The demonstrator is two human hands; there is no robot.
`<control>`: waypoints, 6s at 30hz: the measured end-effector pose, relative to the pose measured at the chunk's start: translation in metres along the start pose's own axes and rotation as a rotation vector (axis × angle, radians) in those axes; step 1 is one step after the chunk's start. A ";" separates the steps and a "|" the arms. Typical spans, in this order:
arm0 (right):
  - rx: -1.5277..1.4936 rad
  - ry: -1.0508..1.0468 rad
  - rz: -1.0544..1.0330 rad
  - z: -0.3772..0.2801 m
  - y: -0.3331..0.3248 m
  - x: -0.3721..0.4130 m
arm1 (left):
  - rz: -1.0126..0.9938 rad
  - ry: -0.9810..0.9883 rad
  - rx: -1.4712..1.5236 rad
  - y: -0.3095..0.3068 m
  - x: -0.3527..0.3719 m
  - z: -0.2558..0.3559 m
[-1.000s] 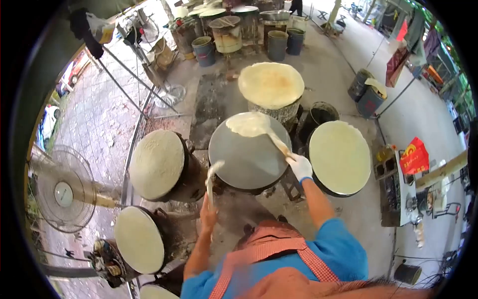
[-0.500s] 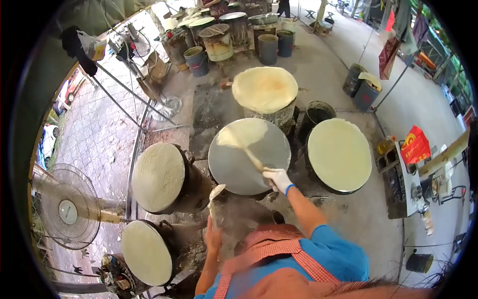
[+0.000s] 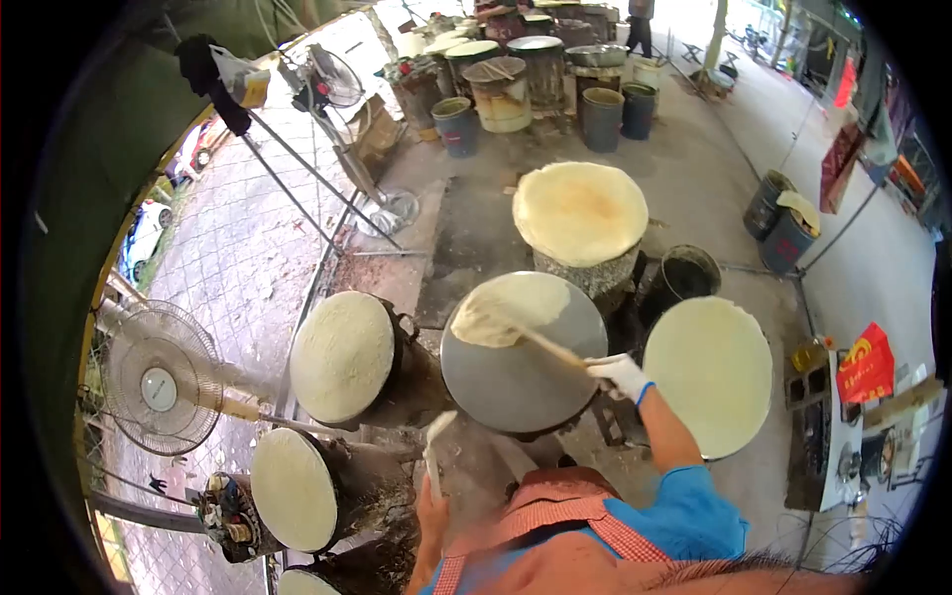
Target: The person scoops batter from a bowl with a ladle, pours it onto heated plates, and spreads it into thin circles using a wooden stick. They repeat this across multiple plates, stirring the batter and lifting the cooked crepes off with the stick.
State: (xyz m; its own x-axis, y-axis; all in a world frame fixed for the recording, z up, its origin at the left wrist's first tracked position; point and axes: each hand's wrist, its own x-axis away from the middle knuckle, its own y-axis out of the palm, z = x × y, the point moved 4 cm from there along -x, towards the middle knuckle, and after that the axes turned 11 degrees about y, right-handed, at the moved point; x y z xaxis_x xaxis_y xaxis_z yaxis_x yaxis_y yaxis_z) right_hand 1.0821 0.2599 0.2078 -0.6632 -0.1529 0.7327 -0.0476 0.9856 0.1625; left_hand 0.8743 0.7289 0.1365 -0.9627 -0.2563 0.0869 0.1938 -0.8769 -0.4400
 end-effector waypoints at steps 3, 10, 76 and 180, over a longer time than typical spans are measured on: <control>-0.025 -0.016 0.046 -0.039 0.005 -0.015 | 0.011 -0.185 0.089 0.002 0.030 0.013; 0.226 0.137 -0.127 -0.036 -0.008 0.002 | 0.026 -0.347 -0.032 0.015 0.076 -0.033; 1.161 -0.396 0.953 0.217 0.133 0.110 | -0.023 -0.675 0.683 -0.111 0.205 -0.022; 1.028 -1.003 0.900 0.141 0.083 0.147 | -0.325 -0.541 1.110 0.066 0.018 0.148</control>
State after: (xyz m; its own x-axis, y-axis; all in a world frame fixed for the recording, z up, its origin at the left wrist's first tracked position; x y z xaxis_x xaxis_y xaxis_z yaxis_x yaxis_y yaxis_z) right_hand 0.8753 0.3293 0.2358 -0.9068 0.1469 -0.3951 0.4185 0.4259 -0.8022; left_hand 0.8980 0.6059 0.2408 -0.8466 0.1297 0.5161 0.2702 -0.7306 0.6270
